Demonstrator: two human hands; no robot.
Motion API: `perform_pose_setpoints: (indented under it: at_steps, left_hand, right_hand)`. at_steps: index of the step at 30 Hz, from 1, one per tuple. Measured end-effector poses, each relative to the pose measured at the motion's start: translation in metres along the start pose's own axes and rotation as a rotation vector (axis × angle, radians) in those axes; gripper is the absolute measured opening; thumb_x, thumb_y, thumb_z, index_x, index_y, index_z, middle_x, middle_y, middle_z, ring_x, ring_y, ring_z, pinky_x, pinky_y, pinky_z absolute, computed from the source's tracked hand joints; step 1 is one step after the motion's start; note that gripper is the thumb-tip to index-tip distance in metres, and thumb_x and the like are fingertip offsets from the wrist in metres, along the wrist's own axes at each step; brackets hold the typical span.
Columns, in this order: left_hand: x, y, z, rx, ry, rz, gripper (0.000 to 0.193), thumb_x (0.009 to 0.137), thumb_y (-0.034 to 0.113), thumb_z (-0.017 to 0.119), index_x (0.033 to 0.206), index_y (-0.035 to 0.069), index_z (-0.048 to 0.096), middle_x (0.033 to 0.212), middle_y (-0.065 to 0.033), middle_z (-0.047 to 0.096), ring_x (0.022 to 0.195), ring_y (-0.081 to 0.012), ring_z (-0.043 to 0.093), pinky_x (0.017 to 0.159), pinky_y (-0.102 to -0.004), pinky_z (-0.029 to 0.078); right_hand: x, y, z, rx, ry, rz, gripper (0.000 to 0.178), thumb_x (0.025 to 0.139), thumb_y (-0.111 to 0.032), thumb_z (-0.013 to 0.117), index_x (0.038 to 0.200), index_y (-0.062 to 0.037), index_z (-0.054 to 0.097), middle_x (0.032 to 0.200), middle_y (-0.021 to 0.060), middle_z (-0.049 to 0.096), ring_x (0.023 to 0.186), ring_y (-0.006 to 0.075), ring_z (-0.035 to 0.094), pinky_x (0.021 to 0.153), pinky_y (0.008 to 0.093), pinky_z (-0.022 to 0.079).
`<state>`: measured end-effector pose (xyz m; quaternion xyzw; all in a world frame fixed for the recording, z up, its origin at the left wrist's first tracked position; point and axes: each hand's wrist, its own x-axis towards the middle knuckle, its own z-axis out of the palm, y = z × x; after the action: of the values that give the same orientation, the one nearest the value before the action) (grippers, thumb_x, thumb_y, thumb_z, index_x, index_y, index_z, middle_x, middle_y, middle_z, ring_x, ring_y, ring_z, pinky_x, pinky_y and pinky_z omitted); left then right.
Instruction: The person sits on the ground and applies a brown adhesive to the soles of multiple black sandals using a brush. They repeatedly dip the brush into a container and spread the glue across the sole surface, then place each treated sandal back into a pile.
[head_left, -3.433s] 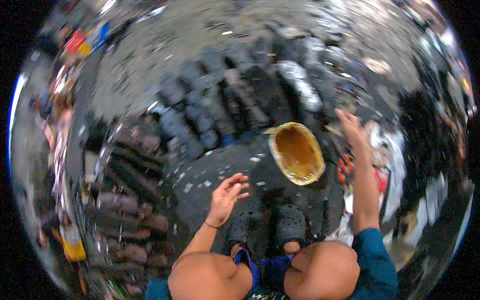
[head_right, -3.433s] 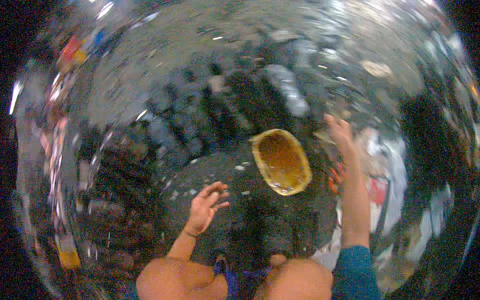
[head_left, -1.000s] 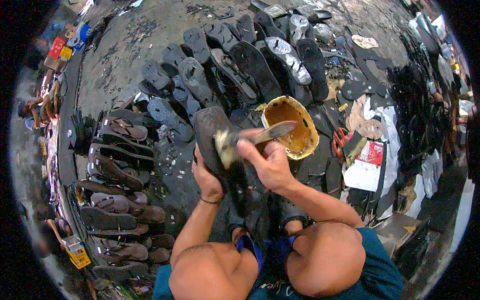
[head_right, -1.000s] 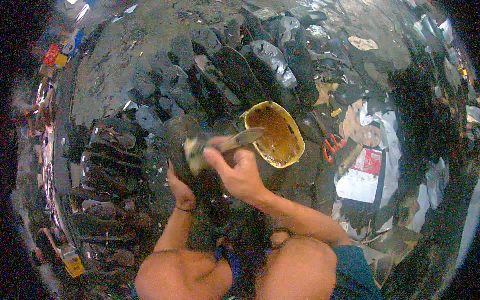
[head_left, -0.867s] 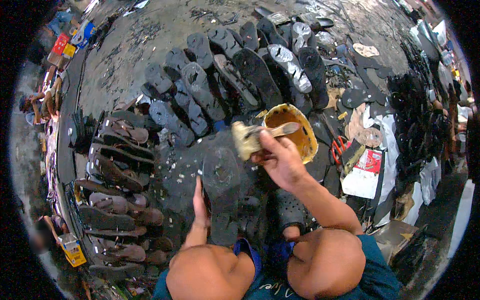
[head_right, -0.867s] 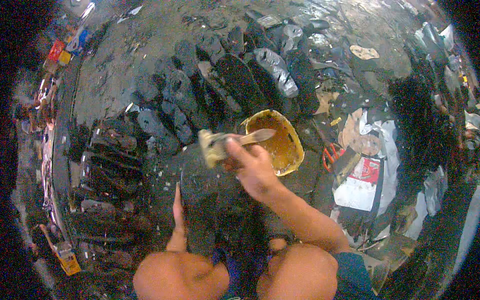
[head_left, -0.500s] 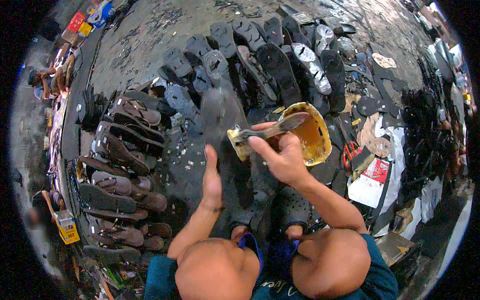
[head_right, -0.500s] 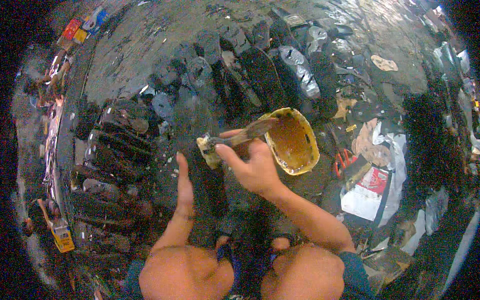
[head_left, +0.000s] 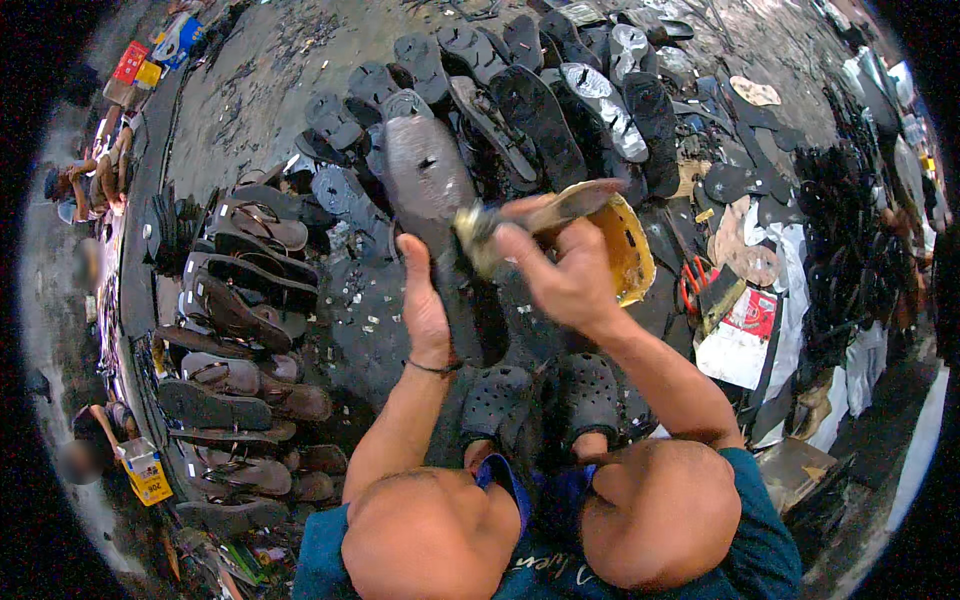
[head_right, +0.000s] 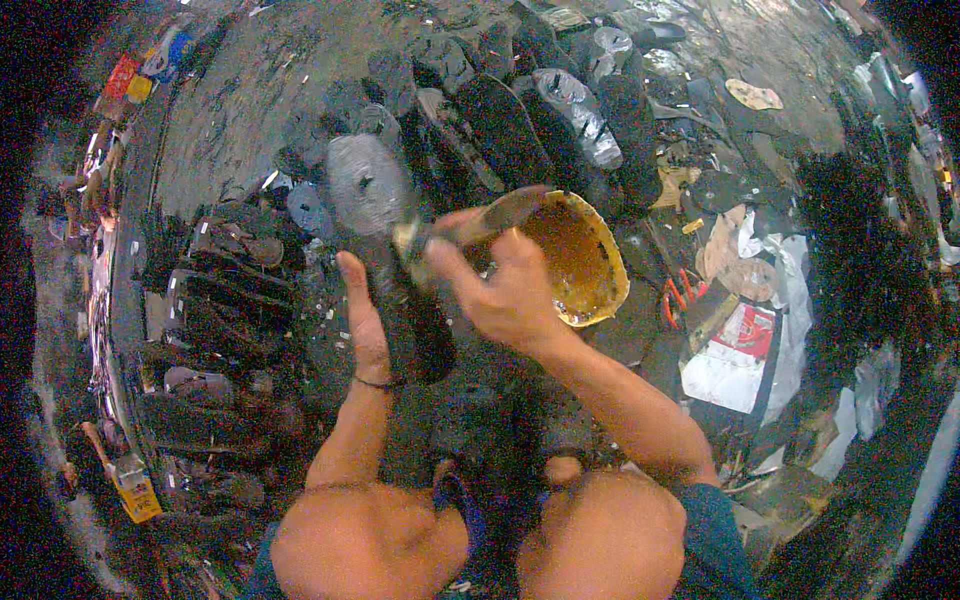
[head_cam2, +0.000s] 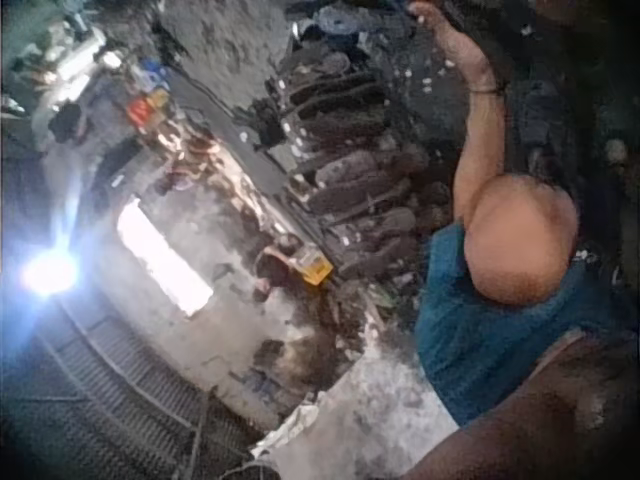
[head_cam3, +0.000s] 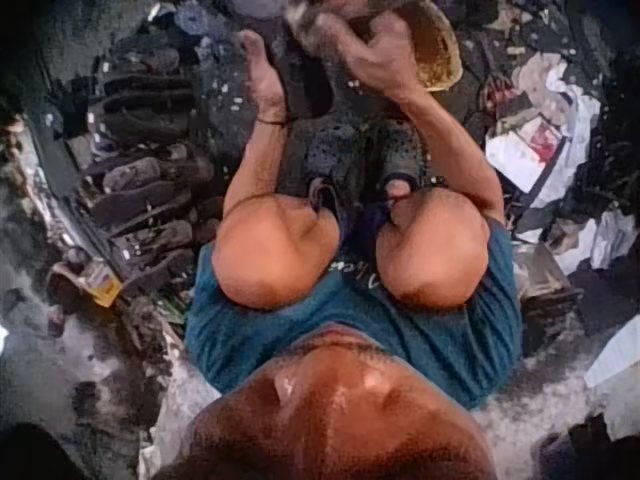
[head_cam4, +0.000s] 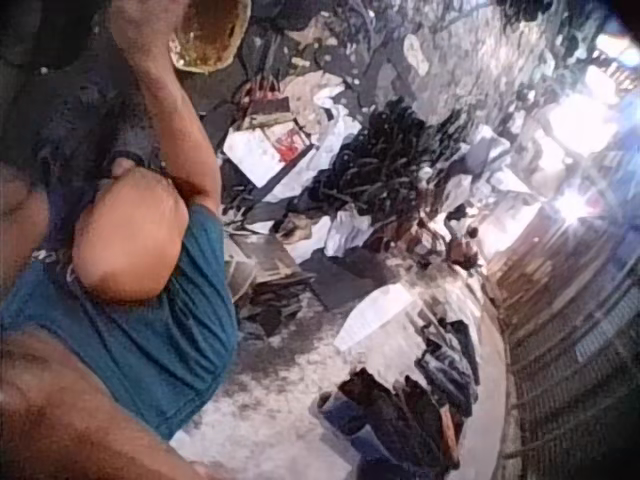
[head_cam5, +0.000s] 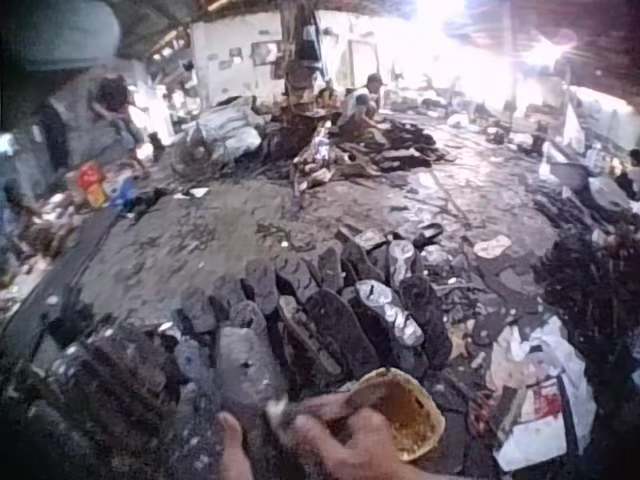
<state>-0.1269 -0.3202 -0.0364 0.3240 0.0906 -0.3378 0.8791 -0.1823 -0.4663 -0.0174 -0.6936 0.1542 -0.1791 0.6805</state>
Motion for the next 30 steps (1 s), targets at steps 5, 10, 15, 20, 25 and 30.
perform_pose_setpoints:
  at_steps: [5, 10, 15, 20, 25, 30]
  left_hand:
    - [-0.002, 0.027, -0.005, 0.040, 0.153, 0.096, 0.072, 0.090, 0.074, 0.050, 0.112, 0.008, 0.065, 0.098, -0.0055, 0.069, 0.086, -0.0197, 0.067, 0.073, -0.0353, 0.057]
    - [0.008, 0.018, -0.063, -0.125, -0.229, -0.072, 0.068, 0.092, 0.070, 0.050, 0.116, 0.008, 0.064, 0.100, -0.0058, 0.069, 0.088, -0.0223, 0.067, 0.073, -0.0376, 0.058]
    - [0.030, 0.015, -0.055, -0.128, 0.210, -0.156, 0.056, 0.101, 0.056, 0.047, 0.121, 0.006, 0.063, 0.102, -0.0110, 0.070, 0.085, -0.0262, 0.068, 0.077, -0.0401, 0.057]
    - [0.120, 0.096, -0.075, -0.125, -0.007, 0.095, 0.054, 0.104, 0.048, 0.040, 0.130, 0.004, 0.056, 0.116, -0.0144, 0.068, 0.096, -0.0332, 0.068, 0.084, -0.0448, 0.058]
    - [0.170, 0.155, -0.060, -0.155, 0.534, 0.353, 0.068, 0.098, 0.049, 0.055, 0.148, 0.007, 0.037, 0.145, -0.0117, 0.050, 0.131, -0.0339, 0.048, 0.103, -0.0514, 0.046]
    - [0.083, 0.076, -0.176, 0.785, 0.682, 0.897, 0.058, 0.092, 0.021, 0.072, 0.139, 0.002, 0.044, 0.128, -0.0145, 0.056, 0.113, -0.0227, 0.058, 0.089, -0.0353, 0.054]
  right_hand:
    - [-0.031, 0.005, 0.005, -0.293, -0.063, -0.218, 0.020, 0.090, -0.014, 0.071, 0.103, 0.0005, 0.068, 0.093, 0.0127, 0.072, 0.093, 0.0178, 0.069, 0.085, 0.0349, 0.053]
    - [-0.020, -0.001, 0.026, -0.094, -0.122, -0.057, 0.025, 0.090, -0.017, 0.073, 0.106, 0.0000, 0.068, 0.096, 0.0122, 0.072, 0.093, 0.0190, 0.067, 0.087, 0.0353, 0.052]
    - [-0.041, -0.030, 0.027, 0.027, -0.248, 0.104, 0.024, 0.089, -0.017, 0.074, 0.107, -0.0015, 0.070, 0.098, 0.0125, 0.074, 0.090, 0.0181, 0.069, 0.082, 0.0346, 0.054]
    - [-0.029, 0.002, -0.013, -0.072, -0.067, 0.116, 0.020, 0.095, -0.009, 0.067, 0.112, 0.0008, 0.063, 0.095, 0.0041, 0.067, 0.084, 0.0117, 0.061, 0.078, 0.0266, 0.050]
    - [-0.047, 0.027, -0.012, -0.265, -0.082, 0.172, 0.022, 0.094, -0.011, 0.069, 0.111, 0.0018, 0.064, 0.097, 0.0023, 0.064, 0.087, 0.0110, 0.059, 0.079, 0.0274, 0.049]
    - [-0.027, 0.052, -0.086, -0.647, 0.150, -0.026, 0.022, 0.093, -0.011, 0.070, 0.111, 0.0012, 0.067, 0.103, 0.0105, 0.070, 0.093, 0.0198, 0.066, 0.084, 0.0345, 0.051]
